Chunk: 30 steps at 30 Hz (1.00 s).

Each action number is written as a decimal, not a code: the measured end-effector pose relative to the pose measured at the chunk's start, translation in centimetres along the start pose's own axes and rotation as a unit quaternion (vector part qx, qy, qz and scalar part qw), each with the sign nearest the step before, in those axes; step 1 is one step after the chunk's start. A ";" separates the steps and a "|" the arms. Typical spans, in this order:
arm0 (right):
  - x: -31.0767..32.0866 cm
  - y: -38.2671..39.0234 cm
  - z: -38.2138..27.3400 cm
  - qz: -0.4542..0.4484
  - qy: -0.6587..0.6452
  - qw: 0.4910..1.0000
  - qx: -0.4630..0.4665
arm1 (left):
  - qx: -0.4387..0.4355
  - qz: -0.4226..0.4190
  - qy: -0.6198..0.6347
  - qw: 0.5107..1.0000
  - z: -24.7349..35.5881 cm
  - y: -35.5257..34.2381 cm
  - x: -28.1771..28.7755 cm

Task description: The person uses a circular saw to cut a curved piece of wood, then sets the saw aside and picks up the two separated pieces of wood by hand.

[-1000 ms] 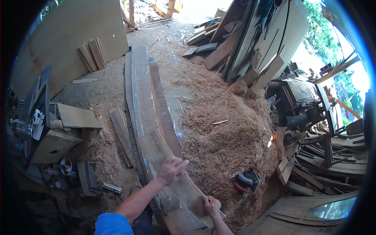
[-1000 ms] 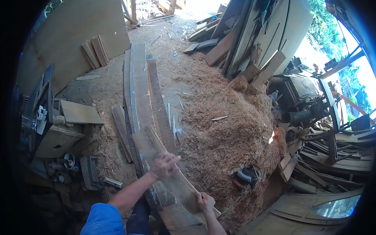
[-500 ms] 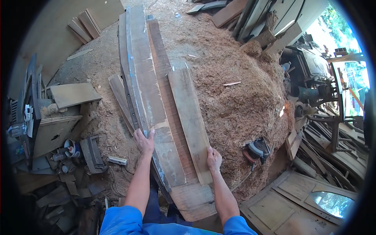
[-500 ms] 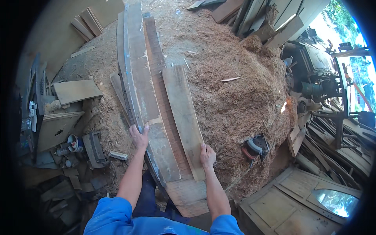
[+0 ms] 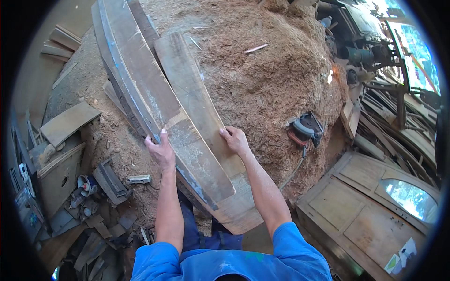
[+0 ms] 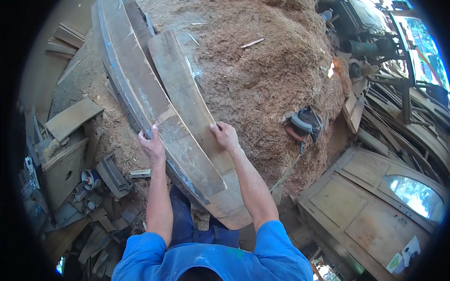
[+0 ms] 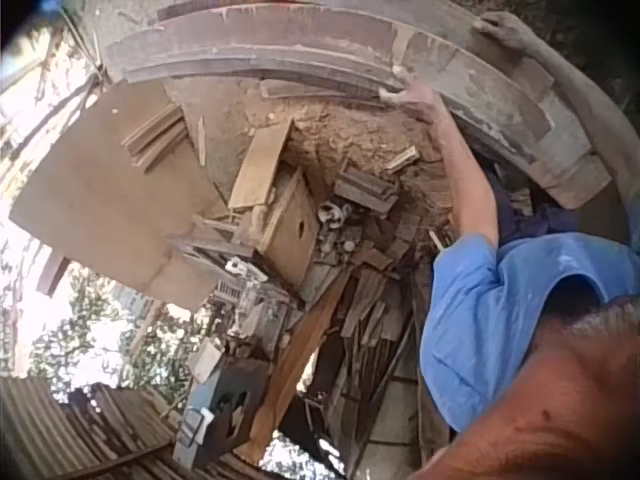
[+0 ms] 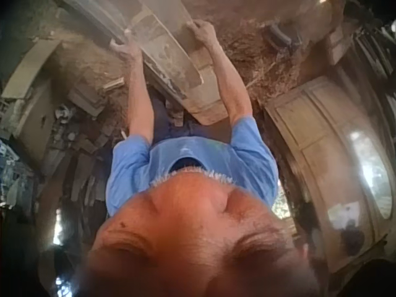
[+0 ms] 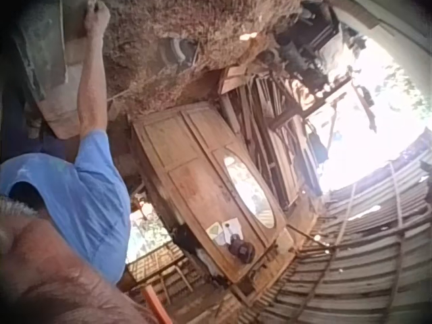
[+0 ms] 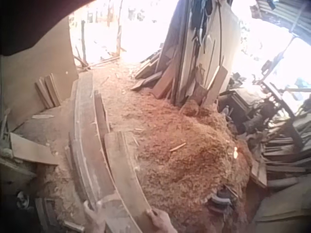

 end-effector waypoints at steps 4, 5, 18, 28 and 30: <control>1.4 0.9 0.2 0.025 -0.028 0.999 0.027 | -0.022 -0.019 -0.007 1.000 0.3 0.9 -2.8; 1.9 1.4 0.5 0.059 -0.038 0.997 0.039 | -0.026 -0.023 -0.011 0.999 0.9 1.1 -3.5; 1.3 17.0 9.1 0.230 -0.195 0.942 -0.146 | -0.060 0.009 -0.100 0.993 -0.3 2.5 -9.1; -0.6 17.5 9.5 0.252 -0.242 0.921 -0.173 | -0.068 -0.011 -0.061 0.996 -0.2 3.1 -8.9; -1.0 17.8 10.2 0.267 -0.269 0.911 -0.160 | -0.089 -0.016 -0.073 0.993 0.2 3.5 -9.1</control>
Point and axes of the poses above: each hand's wrist, its own y-axis away from the middle knuckle, its own x-axis out of the back of the hand, z = x × y, the point moved 1 cm from there along -y, towards the middle knuckle, and after that the axes turned 10 degrees about z, right-handed, at the moved point
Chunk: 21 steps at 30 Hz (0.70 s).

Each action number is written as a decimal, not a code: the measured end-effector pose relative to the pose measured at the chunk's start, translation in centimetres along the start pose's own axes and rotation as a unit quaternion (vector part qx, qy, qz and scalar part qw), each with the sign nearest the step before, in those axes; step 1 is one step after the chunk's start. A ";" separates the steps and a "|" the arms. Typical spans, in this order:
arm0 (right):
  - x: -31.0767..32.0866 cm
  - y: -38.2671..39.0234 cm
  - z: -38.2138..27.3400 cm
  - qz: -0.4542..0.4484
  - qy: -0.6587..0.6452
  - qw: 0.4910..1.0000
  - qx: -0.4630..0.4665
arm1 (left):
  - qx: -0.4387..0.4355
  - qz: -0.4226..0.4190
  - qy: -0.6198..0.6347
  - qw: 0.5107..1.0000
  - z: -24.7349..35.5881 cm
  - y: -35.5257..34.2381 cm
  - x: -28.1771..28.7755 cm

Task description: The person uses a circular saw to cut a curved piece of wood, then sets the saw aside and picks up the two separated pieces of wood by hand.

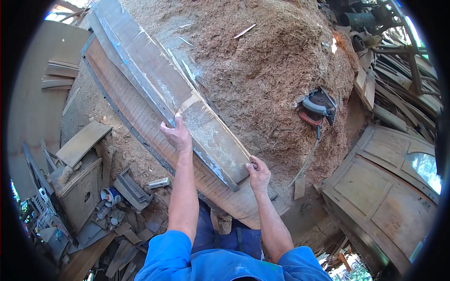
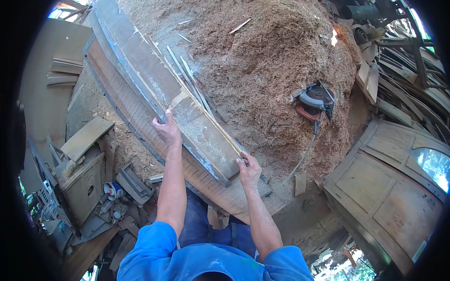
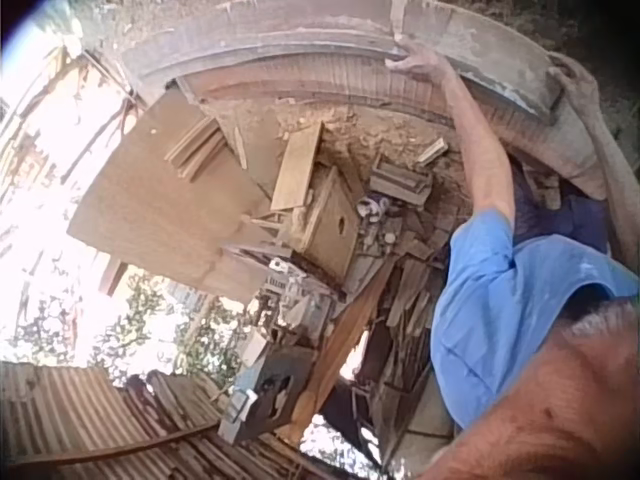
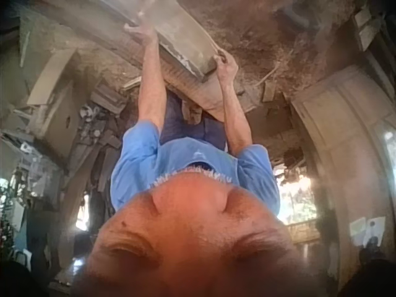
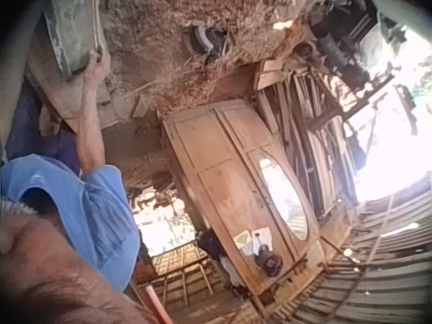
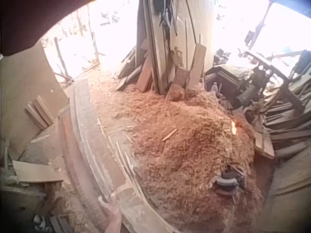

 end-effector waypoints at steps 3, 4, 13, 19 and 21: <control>0.0 0.2 0.4 -0.008 -0.017 1.000 -0.018 | 0.004 0.019 -0.014 1.000 -0.5 -0.4 -0.2; 0.0 0.2 0.5 -0.007 -0.017 1.000 -0.019 | 0.003 0.018 -0.014 1.000 -0.7 -0.4 -0.2; 0.3 -0.1 0.4 0.007 -0.006 1.000 0.025 | 0.024 0.018 -0.018 0.999 -0.7 0.2 0.0; 0.6 0.0 0.4 0.017 0.012 0.999 0.050 | -0.003 0.029 -0.022 0.999 -1.0 0.2 -0.3; 0.5 0.0 0.4 0.013 0.017 0.998 0.052 | 0.000 0.020 -0.042 0.999 -1.4 -0.1 -0.2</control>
Point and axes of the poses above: each hand's wrist, its own y-axis away from the middle knuckle, its own x-axis out of the back of the hand, z = x × y, the point moved 1 cm from there along -y, towards the middle knuckle, and after that the axes turned 10 degrees about z, right-handed, at the moved point
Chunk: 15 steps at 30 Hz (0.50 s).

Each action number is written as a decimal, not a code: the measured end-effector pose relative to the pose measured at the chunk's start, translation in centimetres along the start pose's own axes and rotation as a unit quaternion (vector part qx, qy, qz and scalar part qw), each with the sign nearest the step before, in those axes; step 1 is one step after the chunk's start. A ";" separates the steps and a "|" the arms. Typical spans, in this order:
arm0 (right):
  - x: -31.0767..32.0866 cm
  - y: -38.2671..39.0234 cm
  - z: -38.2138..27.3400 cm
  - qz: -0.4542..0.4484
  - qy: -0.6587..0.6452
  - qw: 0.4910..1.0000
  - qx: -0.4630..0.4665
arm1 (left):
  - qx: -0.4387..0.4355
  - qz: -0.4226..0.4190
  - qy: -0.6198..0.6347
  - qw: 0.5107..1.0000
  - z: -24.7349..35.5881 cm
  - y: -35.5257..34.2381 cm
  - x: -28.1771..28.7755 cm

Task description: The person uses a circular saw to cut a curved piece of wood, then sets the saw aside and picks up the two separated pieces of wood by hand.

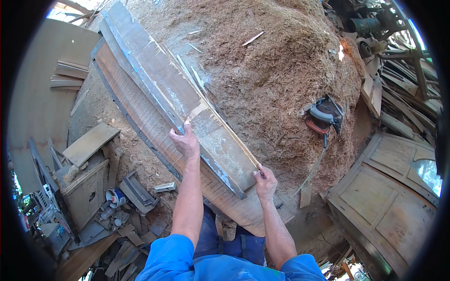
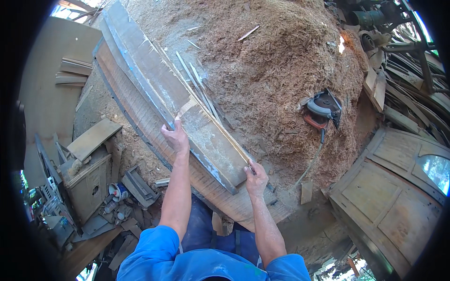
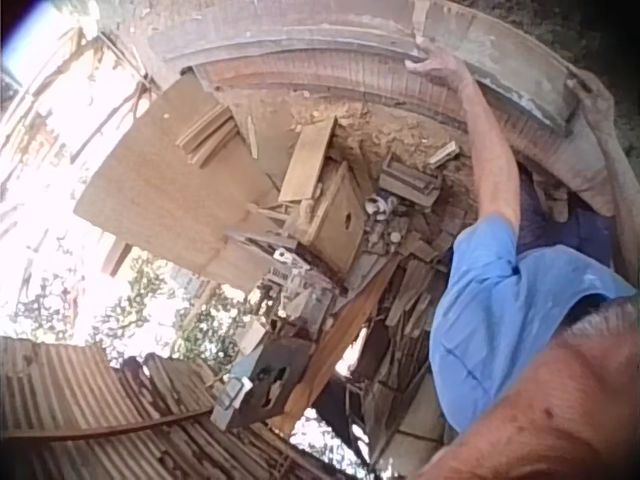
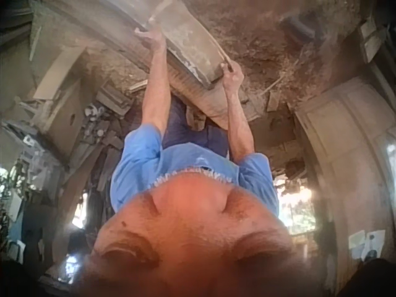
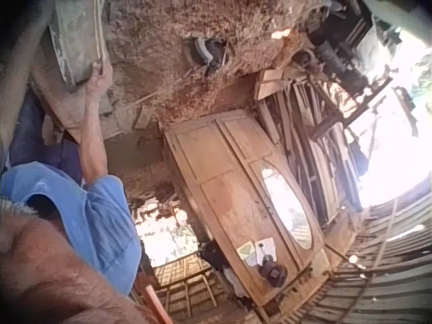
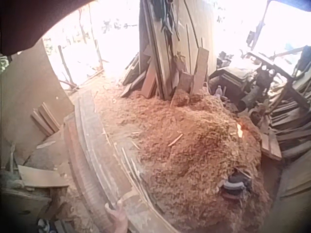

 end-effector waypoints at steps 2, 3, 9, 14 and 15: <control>-0.1 0.0 -0.4 -0.006 0.009 1.000 0.006 | 0.002 0.002 0.008 1.000 -0.5 -0.3 0.1; -0.2 0.0 -0.6 -0.010 0.020 1.000 0.011 | 0.003 0.001 0.015 1.000 -0.7 -0.5 0.1; 0.0 0.0 -0.9 -0.004 0.027 0.998 0.048 | 0.001 -0.002 0.007 1.000 0.9 0.4 0.7; 0.2 0.0 -1.2 -0.009 0.019 1.000 0.016 | -0.014 -0.019 -0.015 1.000 0.4 0.3 0.5; 0.2 0.1 -1.3 -0.008 0.021 1.000 0.021 | 0.000 -0.026 -0.004 1.000 0.5 0.3 0.5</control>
Point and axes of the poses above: each hand's wrist, its own y-axis away from the middle knuckle, its own x-axis out of the back of the hand, z = x × y, the point moved 1 cm from there along -y, towards the middle knuckle, and after that the axes turned 10 degrees about z, right-handed, at the moved point
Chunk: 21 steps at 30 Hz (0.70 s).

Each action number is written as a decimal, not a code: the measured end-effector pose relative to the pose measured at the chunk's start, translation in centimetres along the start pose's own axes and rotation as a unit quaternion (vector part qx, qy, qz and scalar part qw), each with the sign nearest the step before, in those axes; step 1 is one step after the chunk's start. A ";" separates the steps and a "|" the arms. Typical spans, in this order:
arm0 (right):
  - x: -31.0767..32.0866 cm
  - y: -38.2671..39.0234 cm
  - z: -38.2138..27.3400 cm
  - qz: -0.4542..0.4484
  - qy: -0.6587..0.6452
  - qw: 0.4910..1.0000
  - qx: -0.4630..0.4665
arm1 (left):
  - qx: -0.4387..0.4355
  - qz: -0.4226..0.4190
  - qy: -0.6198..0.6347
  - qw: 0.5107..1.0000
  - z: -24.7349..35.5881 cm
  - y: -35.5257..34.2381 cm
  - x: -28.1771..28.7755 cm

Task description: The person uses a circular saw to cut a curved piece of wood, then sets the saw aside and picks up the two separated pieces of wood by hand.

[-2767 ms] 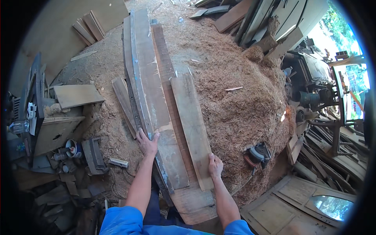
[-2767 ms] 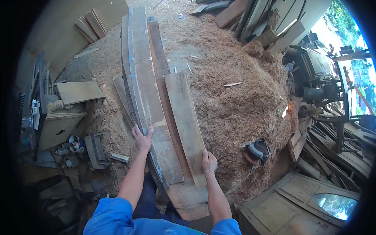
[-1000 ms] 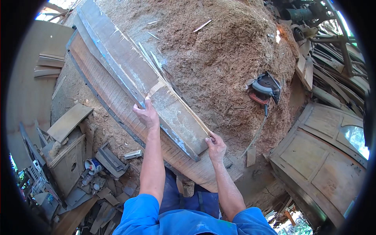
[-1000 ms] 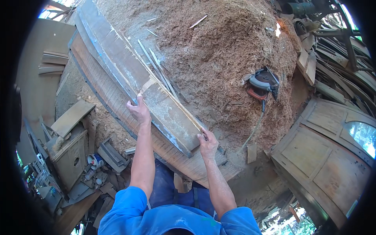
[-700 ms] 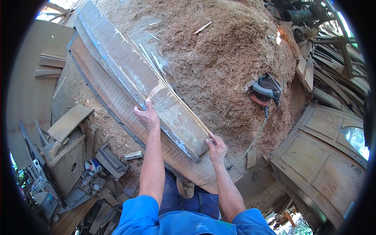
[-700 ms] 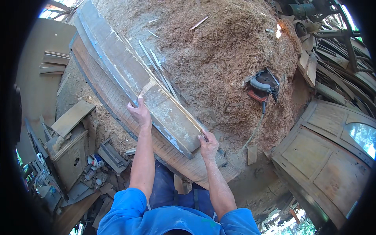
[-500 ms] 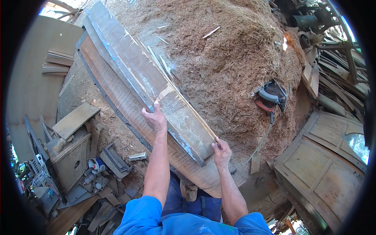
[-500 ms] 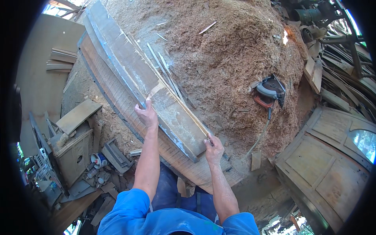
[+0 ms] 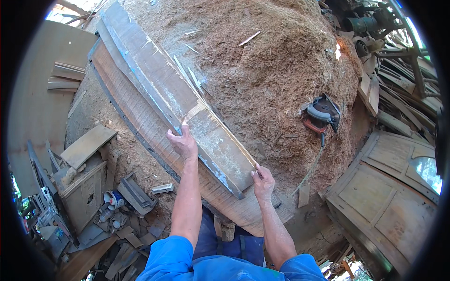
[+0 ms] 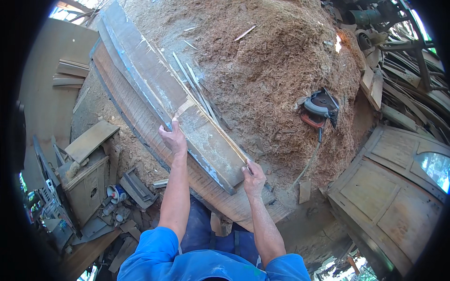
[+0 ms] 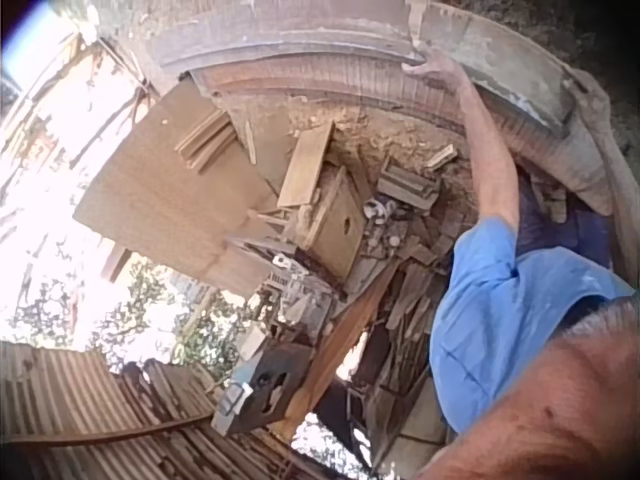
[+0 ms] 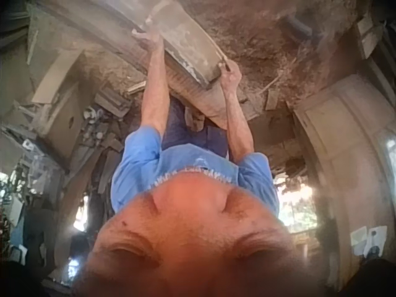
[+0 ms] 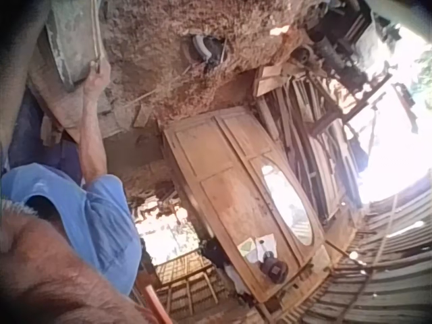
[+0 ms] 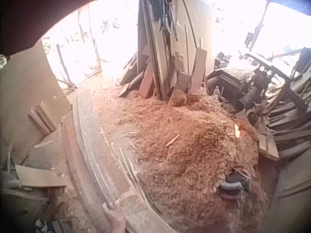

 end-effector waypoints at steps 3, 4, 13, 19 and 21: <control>0.0 0.0 -0.1 -0.001 0.013 1.000 0.006 | 0.018 -0.003 0.013 1.000 0.3 -0.1 0.2; 0.0 -0.1 -0.1 0.000 0.012 1.000 0.003 | 0.016 -0.005 0.011 1.000 0.5 -0.2 0.4; 0.3 -0.7 0.3 0.018 0.016 0.999 0.029 | -0.268 -0.026 -0.183 0.946 4.8 -5.6 0.3; 0.1 -0.9 0.0 0.007 0.002 1.000 0.000 | -0.377 -0.220 -0.352 0.828 8.7 -10.0 -1.3; 0.0 -0.8 -0.5 -0.005 0.017 1.000 -0.018 | -0.377 -0.210 -0.362 0.826 8.3 -10.3 -1.3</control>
Point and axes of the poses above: each hand's wrist, its own y-axis away from the middle knuckle, its own x-axis out of the back of the hand, z = x × y, the point moved 1 cm from there along -y, towards the middle knuckle, and after that the axes turned 10 degrees about z, right-handed, at the moved point
